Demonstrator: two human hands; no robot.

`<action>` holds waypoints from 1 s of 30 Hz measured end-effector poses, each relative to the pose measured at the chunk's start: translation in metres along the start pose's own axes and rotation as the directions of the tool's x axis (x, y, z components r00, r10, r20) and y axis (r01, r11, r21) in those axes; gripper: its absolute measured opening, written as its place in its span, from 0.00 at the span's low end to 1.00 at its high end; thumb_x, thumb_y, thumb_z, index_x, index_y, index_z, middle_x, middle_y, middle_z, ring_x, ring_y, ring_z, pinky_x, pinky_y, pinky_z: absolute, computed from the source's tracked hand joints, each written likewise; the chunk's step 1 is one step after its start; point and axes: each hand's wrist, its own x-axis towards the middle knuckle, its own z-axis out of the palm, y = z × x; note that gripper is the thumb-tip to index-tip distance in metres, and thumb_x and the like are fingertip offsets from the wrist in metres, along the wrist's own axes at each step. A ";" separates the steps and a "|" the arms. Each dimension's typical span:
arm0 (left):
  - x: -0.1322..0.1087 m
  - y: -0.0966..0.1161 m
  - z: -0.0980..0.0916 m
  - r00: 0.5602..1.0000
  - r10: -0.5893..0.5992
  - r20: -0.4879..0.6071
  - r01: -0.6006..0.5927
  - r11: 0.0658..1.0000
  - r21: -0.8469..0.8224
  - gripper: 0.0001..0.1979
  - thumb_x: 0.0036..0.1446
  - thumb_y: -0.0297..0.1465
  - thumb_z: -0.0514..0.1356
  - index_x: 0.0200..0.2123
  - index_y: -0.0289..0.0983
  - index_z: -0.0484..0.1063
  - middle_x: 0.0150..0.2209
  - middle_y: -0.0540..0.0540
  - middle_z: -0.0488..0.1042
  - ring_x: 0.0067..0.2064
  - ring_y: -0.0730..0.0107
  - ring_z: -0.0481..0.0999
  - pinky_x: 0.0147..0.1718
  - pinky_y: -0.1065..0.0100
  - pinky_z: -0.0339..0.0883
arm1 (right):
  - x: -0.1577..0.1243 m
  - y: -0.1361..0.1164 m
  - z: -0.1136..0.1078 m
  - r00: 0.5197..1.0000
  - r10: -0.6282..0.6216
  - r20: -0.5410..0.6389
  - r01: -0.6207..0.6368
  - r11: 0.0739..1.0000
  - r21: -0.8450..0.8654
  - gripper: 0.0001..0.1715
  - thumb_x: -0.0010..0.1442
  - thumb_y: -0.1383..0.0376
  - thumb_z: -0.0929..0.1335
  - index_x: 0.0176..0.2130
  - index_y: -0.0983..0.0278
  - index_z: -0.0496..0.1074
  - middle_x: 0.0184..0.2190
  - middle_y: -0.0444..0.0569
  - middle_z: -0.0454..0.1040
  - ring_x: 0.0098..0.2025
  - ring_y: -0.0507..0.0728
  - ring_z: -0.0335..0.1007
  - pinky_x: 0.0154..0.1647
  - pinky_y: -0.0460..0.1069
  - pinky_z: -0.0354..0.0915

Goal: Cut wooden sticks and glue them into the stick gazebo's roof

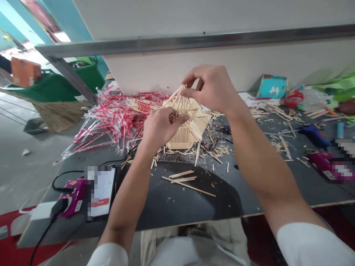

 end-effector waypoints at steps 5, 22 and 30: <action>0.001 -0.001 0.002 1.000 -0.006 0.007 0.006 1.000 0.025 0.20 0.60 0.50 0.67 0.28 0.39 0.76 0.23 0.48 0.73 0.26 0.68 0.68 0.29 0.65 0.52 | 0.006 -0.002 -0.003 1.000 0.008 -0.004 -0.008 1.000 0.002 0.14 0.61 0.52 0.75 0.41 0.59 0.82 0.42 0.51 0.84 0.43 0.61 0.77 0.42 0.54 0.68; -0.001 0.000 -0.013 1.000 -0.020 0.011 0.020 1.000 -0.006 0.18 0.62 0.48 0.65 0.35 0.39 0.82 0.27 0.48 0.78 0.29 0.69 0.72 0.33 0.64 0.59 | -0.032 0.041 -0.013 0.901 0.021 -0.432 0.087 0.969 0.230 0.06 0.61 0.60 0.77 0.34 0.59 0.80 0.25 0.44 0.78 0.22 0.51 0.68 0.24 0.49 0.63; -0.002 -0.004 -0.032 0.999 0.010 -0.031 -0.009 1.000 0.015 0.16 0.63 0.44 0.65 0.36 0.38 0.83 0.26 0.49 0.77 0.28 0.71 0.71 0.33 0.65 0.61 | -0.084 0.070 -0.016 0.894 0.109 -0.435 0.030 0.953 0.300 0.04 0.65 0.66 0.72 0.39 0.64 0.80 0.31 0.48 0.82 0.26 0.49 0.75 0.27 0.46 0.70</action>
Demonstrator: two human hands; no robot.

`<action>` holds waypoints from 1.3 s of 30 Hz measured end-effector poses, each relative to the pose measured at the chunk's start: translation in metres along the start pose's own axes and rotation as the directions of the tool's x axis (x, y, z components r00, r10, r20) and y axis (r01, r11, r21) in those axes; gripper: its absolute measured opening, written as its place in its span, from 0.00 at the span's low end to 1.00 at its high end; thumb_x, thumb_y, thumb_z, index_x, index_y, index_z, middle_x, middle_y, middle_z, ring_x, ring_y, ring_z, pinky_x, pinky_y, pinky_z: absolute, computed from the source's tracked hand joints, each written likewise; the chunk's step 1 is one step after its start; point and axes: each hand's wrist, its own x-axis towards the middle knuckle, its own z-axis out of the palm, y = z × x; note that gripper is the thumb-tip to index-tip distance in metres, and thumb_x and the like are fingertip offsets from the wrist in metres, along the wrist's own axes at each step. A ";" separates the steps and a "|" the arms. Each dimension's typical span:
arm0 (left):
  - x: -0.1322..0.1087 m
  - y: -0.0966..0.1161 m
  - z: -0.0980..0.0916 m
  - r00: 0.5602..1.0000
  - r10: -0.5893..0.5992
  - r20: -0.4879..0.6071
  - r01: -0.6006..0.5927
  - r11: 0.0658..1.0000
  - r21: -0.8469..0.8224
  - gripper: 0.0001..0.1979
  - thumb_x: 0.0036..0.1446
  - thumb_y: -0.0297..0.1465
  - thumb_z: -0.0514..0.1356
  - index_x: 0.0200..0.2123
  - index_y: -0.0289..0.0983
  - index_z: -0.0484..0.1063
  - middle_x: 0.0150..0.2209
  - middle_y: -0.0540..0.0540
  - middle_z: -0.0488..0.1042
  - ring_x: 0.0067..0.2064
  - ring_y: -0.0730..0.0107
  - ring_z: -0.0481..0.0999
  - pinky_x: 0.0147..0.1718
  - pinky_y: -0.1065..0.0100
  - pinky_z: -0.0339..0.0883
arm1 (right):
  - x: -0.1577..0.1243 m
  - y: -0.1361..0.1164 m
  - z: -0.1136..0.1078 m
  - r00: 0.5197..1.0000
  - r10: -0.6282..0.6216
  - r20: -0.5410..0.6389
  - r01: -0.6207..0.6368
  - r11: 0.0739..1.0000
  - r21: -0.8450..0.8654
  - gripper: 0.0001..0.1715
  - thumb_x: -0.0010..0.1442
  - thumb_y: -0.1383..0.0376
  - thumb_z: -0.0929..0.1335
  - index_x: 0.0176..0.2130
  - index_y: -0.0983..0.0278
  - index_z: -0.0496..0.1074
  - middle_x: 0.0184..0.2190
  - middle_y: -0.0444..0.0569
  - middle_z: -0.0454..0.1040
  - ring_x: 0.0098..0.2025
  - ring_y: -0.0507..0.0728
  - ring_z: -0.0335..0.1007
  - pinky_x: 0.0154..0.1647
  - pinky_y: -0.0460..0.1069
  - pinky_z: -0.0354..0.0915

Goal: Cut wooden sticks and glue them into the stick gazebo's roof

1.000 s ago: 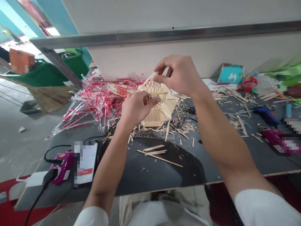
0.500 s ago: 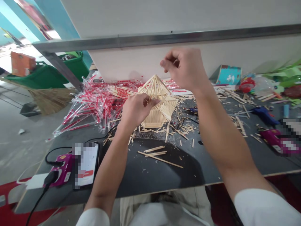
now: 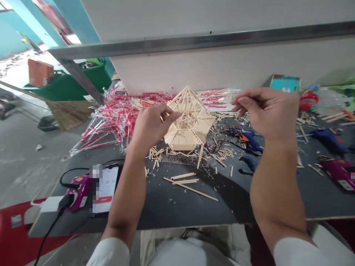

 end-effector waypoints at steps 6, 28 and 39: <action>0.004 -0.012 -0.001 1.000 -0.016 0.017 0.016 0.999 0.047 0.15 0.64 0.43 0.64 0.37 0.38 0.83 0.25 0.49 0.77 0.28 0.71 0.71 0.33 0.65 0.62 | 0.000 0.020 -0.010 0.996 0.044 -0.076 -0.048 0.997 -0.054 0.16 0.73 0.55 0.66 0.34 0.59 0.65 0.19 0.38 0.68 0.19 0.49 0.71 0.18 0.45 0.62; 0.006 -0.017 -0.013 0.997 -0.015 0.080 0.009 0.998 0.065 0.13 0.64 0.42 0.64 0.37 0.38 0.83 0.25 0.50 0.76 0.28 0.71 0.72 0.33 0.65 0.62 | -0.036 0.097 -0.056 0.864 0.498 0.077 -0.454 0.836 -0.308 0.11 0.65 0.61 0.68 0.36 0.65 0.78 0.28 0.53 0.82 0.27 0.59 0.80 0.32 0.53 0.78; 0.008 -0.020 -0.009 0.988 0.045 0.147 -0.054 0.997 0.053 0.14 0.64 0.43 0.63 0.37 0.39 0.82 0.27 0.47 0.78 0.28 0.69 0.72 0.32 0.63 0.61 | -0.077 0.142 -0.073 0.730 0.674 0.116 -0.314 0.482 -0.818 0.21 0.56 0.50 0.74 0.38 0.65 0.77 0.39 0.66 0.81 0.44 0.74 0.79 0.47 0.61 0.70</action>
